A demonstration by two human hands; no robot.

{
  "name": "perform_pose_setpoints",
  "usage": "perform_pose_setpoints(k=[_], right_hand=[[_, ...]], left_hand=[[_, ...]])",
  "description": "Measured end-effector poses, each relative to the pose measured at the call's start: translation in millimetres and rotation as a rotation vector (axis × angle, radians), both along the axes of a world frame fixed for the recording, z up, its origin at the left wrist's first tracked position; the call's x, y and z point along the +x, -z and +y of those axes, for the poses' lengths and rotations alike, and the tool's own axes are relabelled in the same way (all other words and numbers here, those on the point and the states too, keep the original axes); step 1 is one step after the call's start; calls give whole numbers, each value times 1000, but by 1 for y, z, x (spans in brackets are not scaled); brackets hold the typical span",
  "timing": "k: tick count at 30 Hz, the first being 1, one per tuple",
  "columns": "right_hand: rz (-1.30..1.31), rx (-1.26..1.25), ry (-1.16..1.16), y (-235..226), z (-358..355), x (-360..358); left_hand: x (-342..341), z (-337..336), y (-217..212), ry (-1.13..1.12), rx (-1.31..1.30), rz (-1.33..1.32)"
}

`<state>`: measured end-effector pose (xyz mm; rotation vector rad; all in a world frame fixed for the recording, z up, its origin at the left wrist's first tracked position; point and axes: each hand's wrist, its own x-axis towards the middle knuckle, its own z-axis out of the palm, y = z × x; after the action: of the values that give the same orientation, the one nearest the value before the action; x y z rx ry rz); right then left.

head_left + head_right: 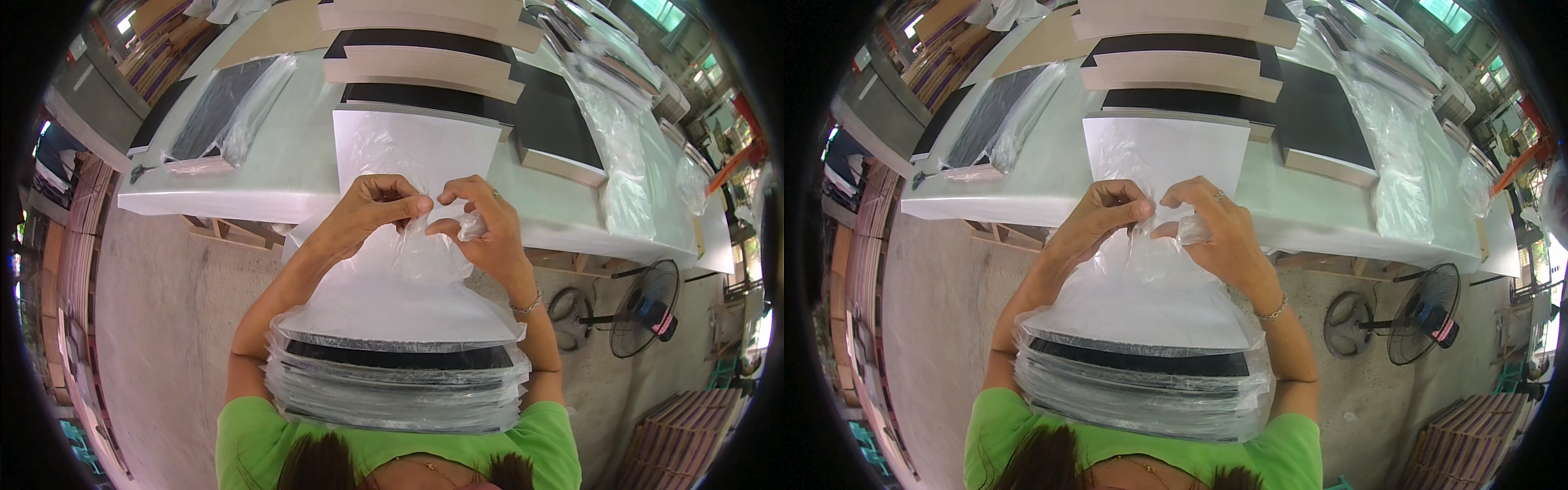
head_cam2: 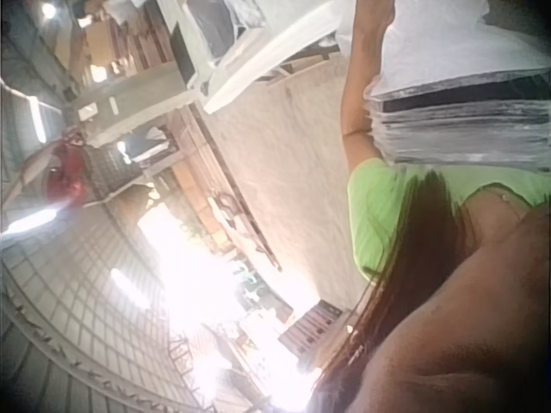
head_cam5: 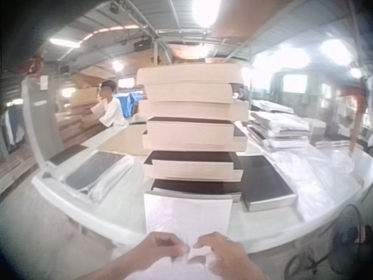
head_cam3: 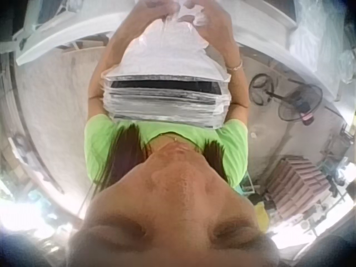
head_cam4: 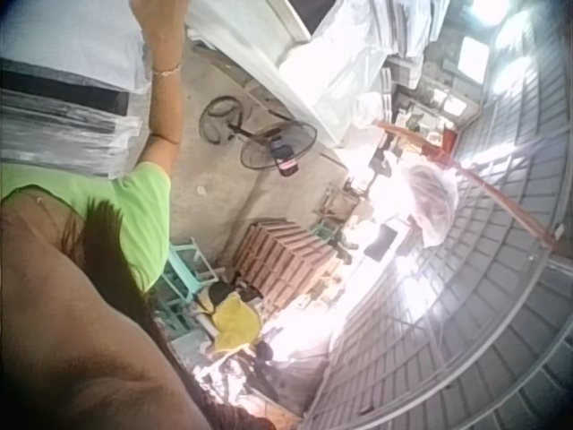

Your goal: The person wraps individual black panels in clear plastic bags, tucking the plastic around the edges and stacking the wrapped items on top of one another on the workspace.

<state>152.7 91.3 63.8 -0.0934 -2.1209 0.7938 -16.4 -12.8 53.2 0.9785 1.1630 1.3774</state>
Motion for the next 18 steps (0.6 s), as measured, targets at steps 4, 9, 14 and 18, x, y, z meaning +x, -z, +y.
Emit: perform_pose_setpoints(k=[4, 9, 14, 18], right_hand=[[-50, 37, -20, 7, -1, -2], [9, -25, -93, 16, 0, -5], [-4, -92, -102, 18, 2, -5], [-67, -28, -25, 12, -2, -4]], left_hand=[[5, 0, 3, -3, 20, -22], [5, 1, 8, -4, -7, -142], [3, -1, 11, 58, -65, -277], [4, 0, 16, 61, -45, -150]])
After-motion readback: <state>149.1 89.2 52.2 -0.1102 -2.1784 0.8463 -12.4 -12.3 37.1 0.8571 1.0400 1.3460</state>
